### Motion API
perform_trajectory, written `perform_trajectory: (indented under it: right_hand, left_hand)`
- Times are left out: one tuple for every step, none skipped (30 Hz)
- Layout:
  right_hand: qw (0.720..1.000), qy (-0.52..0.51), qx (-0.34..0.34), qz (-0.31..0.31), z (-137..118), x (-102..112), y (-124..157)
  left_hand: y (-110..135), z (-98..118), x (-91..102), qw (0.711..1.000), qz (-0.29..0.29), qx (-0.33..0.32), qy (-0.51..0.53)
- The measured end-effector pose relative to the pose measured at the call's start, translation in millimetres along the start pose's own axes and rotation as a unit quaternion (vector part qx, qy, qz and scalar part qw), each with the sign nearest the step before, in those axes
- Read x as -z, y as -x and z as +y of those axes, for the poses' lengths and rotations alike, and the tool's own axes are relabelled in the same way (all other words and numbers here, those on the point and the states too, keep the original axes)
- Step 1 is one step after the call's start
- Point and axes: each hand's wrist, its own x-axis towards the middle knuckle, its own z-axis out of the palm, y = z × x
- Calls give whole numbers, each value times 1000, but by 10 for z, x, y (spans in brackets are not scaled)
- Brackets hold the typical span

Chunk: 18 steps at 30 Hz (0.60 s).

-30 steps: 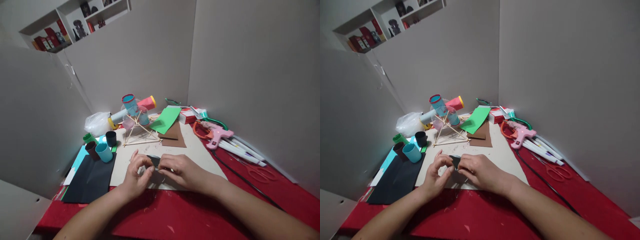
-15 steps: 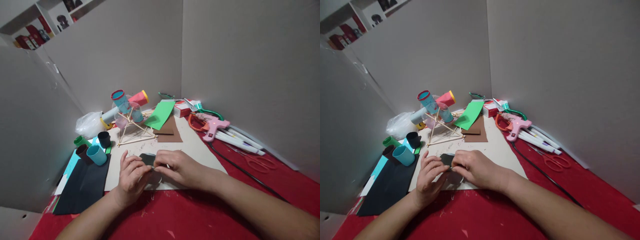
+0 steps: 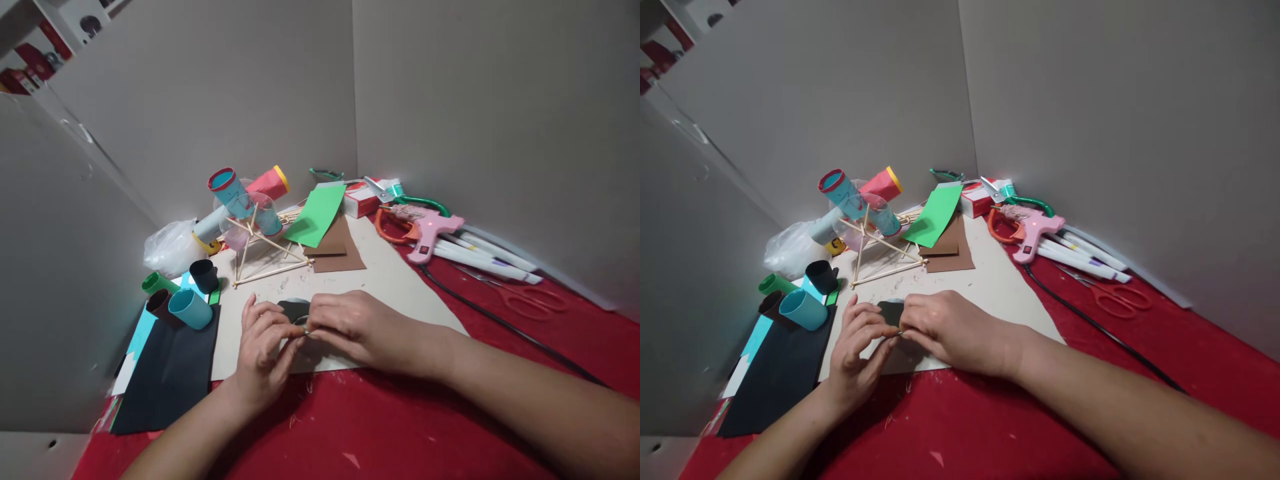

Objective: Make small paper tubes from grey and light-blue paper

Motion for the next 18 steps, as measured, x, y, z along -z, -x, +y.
perform_trajectory:
  right_hand:
    - [1000, 1, 4, 1, -3, -1, -1]
    - [1000, 3, 8, 3, -6, -3, 0]
    - [1000, 6, 10, 3, -9, -5, 0]
    - [1000, 8, 11, 4, -11, -8, 2]
    - [1000, 12, 10, 4, -13, -11, 4]
    - [1000, 15, 10, 2, -14, -14, 5]
    - [1000, 17, 8, -1, -16, -16, 7]
    - [1000, 18, 7, -3, -17, -18, 7]
    - [1000, 17, 8, -5, -19, -19, 7]
    - [1000, 17, 10, -6, -20, -19, 6]
    - [1000, 19, 11, -6, -20, -20, 4]
    - [1000, 22, 13, -4, -19, -20, 2]
    - [1000, 25, 14, 0, -16, -20, 1]
    - [1000, 27, 15, 3, -13, -20, -1]
    - [1000, 27, 13, 5, -9, -21, -2]
    - [1000, 25, 10, 8, -4, -21, -3]
    - [1000, 21, 6, 10, 1, -20, -3]
    - [1000, 18, 3, 13, 7, -19, -4]
  left_hand:
    - [2, -1, 2, 1000, -2, 7, 5]
    - [5, -2, 4, 1000, -4, 13, 10]
    - [8, -1, 5, 1000, -6, 17, 16]
    - [11, 3, 5, 999, -11, 21, 22]
    - [12, 9, 6, 999, -16, 23, 29]
    - [12, 17, 6, 999, -20, 25, 34]
    - [12, 27, 6, 999, -25, 29, 38]
    - [11, 37, 5, 998, -27, 33, 40]
    - [10, 45, 3, 998, -28, 37, 41]
    - [11, 50, 0, 998, -28, 40, 43]
    - [12, 50, -4, 998, -24, 40, 46]
    - [14, 46, -9, 998, -19, 40, 49]
    - [17, 37, -14, 998, -13, 38, 51]
    - [21, 23, -18, 998, -6, 34, 50]
    - [25, 8, -23, 998, 2, 30, 46]
    - [29, -9, -27, 999, 8, 26, 39]
    - [32, -26, -30, 999, 13, 20, 30]
    - [35, -40, -33, 1000, 16, 14, 21]
